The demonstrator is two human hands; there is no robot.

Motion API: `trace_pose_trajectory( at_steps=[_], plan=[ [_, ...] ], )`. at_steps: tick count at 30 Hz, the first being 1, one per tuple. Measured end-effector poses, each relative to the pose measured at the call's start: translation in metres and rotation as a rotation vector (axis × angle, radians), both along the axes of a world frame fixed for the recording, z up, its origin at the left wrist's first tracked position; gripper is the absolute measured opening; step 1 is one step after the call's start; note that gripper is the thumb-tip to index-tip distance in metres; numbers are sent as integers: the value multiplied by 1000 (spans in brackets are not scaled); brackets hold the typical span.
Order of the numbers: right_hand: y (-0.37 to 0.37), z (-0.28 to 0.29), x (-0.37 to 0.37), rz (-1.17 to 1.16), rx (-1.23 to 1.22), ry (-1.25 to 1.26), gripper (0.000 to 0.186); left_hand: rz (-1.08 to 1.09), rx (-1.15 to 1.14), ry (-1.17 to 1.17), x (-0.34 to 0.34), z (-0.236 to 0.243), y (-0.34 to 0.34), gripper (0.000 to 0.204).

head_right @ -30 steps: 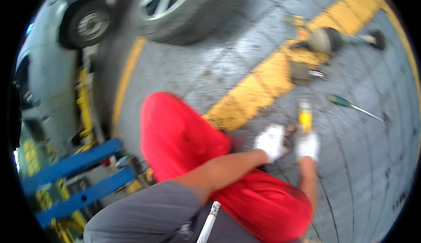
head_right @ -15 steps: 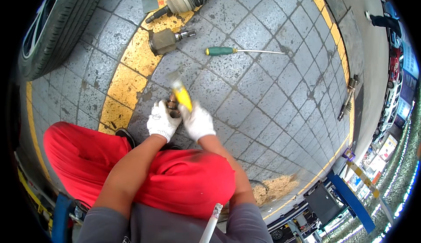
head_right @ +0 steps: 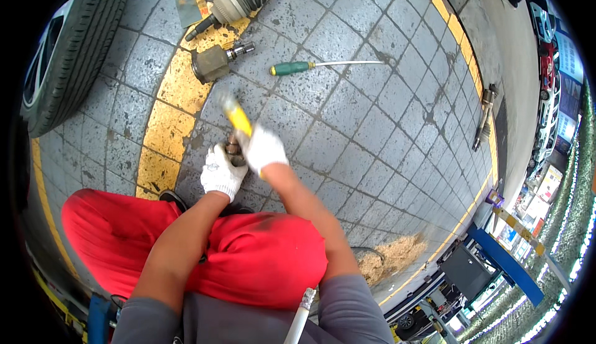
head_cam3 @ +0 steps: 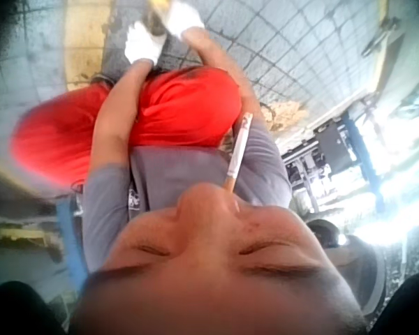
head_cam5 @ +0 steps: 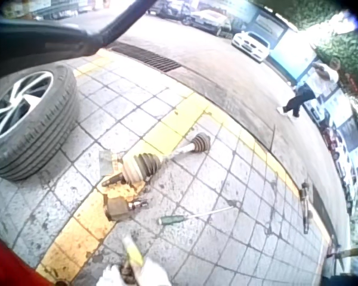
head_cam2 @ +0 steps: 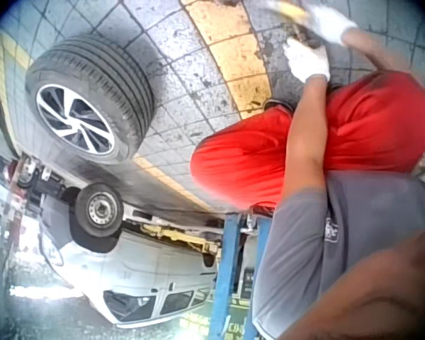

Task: The person removes a metal car part from a vehicle's wheel hub and places it on the floor. They then use a hammer to strike the part repeatedly while holding it with gloved hands, appearing to disassemble or adjust a component.

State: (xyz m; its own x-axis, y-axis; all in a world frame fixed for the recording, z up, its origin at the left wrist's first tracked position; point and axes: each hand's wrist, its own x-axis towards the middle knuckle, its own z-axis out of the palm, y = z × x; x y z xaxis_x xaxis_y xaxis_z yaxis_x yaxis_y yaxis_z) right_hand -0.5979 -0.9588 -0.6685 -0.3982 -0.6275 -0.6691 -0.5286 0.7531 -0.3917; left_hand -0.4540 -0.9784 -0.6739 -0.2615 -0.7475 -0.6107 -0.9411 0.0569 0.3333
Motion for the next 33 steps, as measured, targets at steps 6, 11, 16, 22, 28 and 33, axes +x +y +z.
trace_pose_trajectory(
  at_steps=[6, 11, 16, 22, 28, 33],
  plan=[
    [43, 22, 11, 71, 25, -20, 55, -40, -63, -36, 13, -15, 17, 69],
    [-11, -16, -20, -116, 100, 44, 57, -1, 59, -39, -3, 8, 5, 68],
    [31, 20, 0, 7, 69, -33, 57, -52, -8, 23, 7, -8, 9, 68],
    [-9, -12, -17, -154, 2, 66, 56, -43, 51, 21, 3, -1, 3, 75],
    [24, 22, 14, 103, 87, 11, 57, -53, 34, 17, 4, -6, 5, 69],
    [1, -29, -32, -129, -1, 96, 57, -50, 36, 41, 9, -6, 14, 71]
  ],
)
